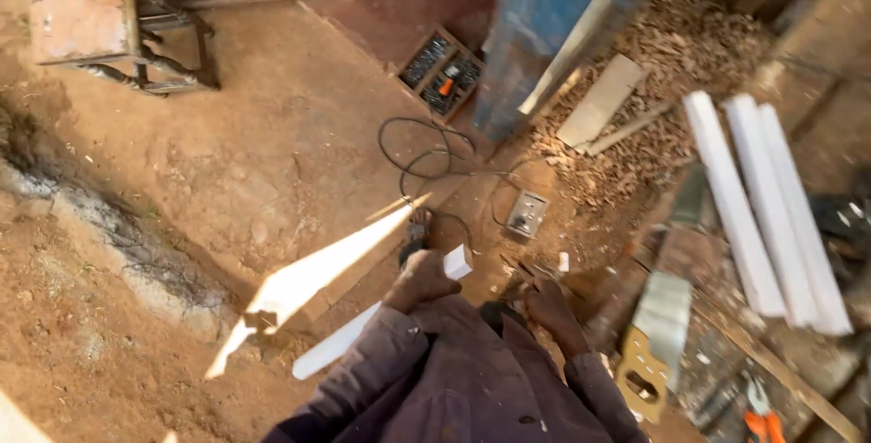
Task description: Assembling a frame structure from white plastic profiles using a hand saw, hammer, and pliers on a workbench.
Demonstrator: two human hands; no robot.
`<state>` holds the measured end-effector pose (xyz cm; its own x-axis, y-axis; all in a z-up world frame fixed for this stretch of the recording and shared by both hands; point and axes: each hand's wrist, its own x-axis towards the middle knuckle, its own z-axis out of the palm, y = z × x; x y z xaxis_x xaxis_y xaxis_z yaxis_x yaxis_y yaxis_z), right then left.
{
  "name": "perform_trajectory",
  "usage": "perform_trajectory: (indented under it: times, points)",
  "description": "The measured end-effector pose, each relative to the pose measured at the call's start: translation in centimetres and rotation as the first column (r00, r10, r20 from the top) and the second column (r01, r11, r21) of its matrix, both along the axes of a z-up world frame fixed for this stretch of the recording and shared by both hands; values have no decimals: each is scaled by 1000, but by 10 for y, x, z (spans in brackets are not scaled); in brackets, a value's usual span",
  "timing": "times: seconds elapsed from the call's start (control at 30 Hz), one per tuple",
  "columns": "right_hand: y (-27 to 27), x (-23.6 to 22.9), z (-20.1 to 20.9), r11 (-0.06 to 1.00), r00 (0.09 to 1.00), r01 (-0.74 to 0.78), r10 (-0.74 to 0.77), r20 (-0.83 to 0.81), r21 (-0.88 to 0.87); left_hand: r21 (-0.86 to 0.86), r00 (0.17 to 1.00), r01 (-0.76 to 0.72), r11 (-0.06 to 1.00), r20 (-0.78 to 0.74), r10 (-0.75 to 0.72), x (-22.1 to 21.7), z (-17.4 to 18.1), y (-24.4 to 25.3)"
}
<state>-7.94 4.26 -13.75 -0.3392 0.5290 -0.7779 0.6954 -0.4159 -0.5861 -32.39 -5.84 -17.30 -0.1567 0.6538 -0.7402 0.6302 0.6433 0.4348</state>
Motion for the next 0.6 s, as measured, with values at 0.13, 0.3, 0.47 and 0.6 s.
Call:
perform_trajectory:
  times: [0.13,0.3,0.47,0.6]
  points:
    - [-10,-61,-123,966,986,166,-169,5,-199,-93,993,-121,988,6,122,-90,9,-11]
    - [25,-183,-159,960,984,148,-166,-58,-236,-179,964,-255,950,29,264,-172,-13,-37]
    - [99,-300,-224,976,967,202,-211,-142,-78,-319,928,-363,875,-41,370,-215,-62,-47]
    - [185,-390,-222,955,905,286,-296,-304,-81,-389,907,-401,829,-41,419,-205,-112,-111]
